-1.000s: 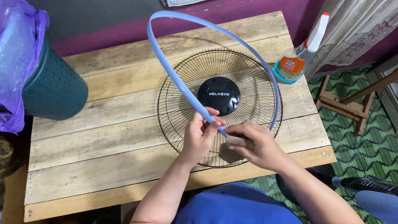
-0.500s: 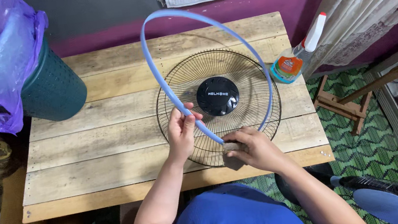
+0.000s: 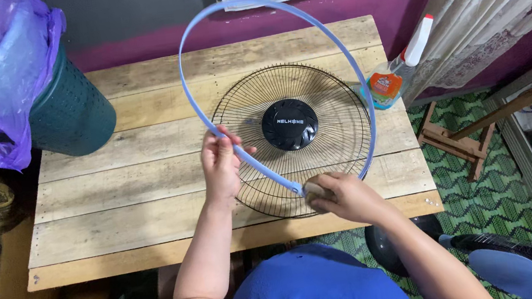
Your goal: The person cleans the fan cage with a cloth and spray, then assembles the fan by attaching the blue plastic ring and the metal cage to the fan blades. They secure the components by hand and with a screwdriver.
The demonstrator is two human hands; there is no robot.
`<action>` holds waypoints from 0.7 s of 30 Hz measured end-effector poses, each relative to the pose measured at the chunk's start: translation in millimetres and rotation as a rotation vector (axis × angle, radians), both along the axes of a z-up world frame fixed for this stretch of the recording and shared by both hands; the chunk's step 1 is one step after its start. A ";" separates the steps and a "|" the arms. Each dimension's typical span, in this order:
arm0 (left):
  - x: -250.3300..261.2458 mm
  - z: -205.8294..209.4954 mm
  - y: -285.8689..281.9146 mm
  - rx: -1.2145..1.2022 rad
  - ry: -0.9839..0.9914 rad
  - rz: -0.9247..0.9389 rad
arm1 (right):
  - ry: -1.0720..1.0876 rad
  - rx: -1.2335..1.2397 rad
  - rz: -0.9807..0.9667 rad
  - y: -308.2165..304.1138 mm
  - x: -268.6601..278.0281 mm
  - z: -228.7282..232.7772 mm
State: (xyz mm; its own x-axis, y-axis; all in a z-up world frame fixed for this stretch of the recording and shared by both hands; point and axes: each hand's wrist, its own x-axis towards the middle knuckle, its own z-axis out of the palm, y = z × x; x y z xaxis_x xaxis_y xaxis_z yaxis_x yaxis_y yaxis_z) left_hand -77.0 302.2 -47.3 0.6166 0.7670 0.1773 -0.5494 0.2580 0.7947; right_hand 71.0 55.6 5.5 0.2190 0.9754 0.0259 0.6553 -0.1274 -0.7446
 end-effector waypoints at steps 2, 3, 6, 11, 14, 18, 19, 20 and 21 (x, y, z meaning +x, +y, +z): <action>-5.2 5.9 -0.1 0.002 -0.022 -0.030 | -0.035 0.030 -0.039 -1.6 0.0 3.2; -6.8 10.4 -1.9 0.016 -0.049 -0.067 | -0.023 0.079 -0.046 -1.8 0.2 5.0; -5.1 19.4 -19.2 0.203 -0.125 -0.219 | -0.026 0.142 -0.055 2.0 -1.6 12.3; 2.2 -5.9 -81.5 0.446 0.067 -0.382 | -0.002 0.337 -0.101 19.0 -12.4 19.0; 2.2 -23.6 -79.7 0.459 0.083 -0.302 | 0.095 0.322 -0.128 20.3 -17.1 21.4; -5.4 -33.4 -71.6 0.367 0.111 -0.166 | 0.080 0.220 -0.145 15.1 -14.4 19.7; -8.1 -31.9 -66.3 0.346 0.081 -0.113 | 0.056 0.242 -0.127 12.0 -11.9 16.6; -10.0 -28.5 -57.8 0.324 0.051 -0.061 | 0.042 0.227 -0.122 8.1 -8.6 12.4; -12.2 -23.6 -48.9 0.303 0.019 -0.008 | 0.026 0.212 -0.117 3.3 -4.5 7.5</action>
